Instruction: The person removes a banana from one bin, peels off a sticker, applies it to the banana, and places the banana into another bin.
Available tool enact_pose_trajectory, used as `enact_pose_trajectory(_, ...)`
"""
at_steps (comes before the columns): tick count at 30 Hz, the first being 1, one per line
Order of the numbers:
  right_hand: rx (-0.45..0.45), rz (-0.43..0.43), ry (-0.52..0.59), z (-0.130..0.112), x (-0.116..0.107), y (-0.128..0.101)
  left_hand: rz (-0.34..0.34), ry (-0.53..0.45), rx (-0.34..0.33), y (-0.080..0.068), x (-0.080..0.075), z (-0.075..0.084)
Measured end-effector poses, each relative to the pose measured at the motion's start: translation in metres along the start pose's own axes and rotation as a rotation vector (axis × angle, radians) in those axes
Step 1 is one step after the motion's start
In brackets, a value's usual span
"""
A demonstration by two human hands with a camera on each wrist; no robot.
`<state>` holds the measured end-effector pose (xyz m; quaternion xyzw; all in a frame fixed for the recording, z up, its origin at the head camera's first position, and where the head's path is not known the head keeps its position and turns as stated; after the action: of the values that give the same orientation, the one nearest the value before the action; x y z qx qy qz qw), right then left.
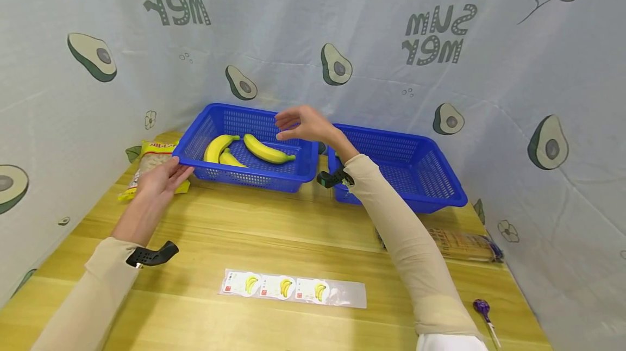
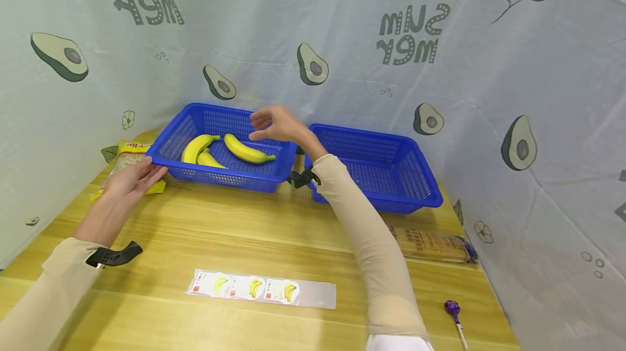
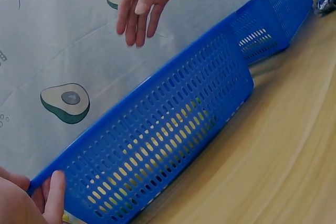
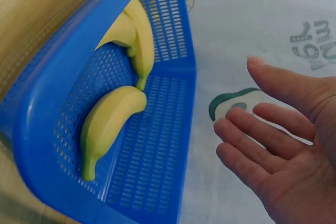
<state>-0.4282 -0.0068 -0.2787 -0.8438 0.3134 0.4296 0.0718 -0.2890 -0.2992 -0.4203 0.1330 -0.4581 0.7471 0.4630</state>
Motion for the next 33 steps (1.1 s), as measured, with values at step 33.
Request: enact_pose_trajectory(33, 0.249, 0.013, 0.246, 0.093, 0.040, 0.056, 0.037, -0.048, 0.014, 0.007, -0.001, -0.002)
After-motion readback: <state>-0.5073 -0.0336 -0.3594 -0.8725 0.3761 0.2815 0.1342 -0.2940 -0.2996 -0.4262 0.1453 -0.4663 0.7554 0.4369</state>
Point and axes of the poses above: each hand's wrist, its own y-axis towards the middle knuckle, its own x-axis out of the palm, z = x × y, the point moved 8 cm from there along y, towards the middle knuckle, and after that the axes turned 8 degrees about -x, right-handed, at the moved point
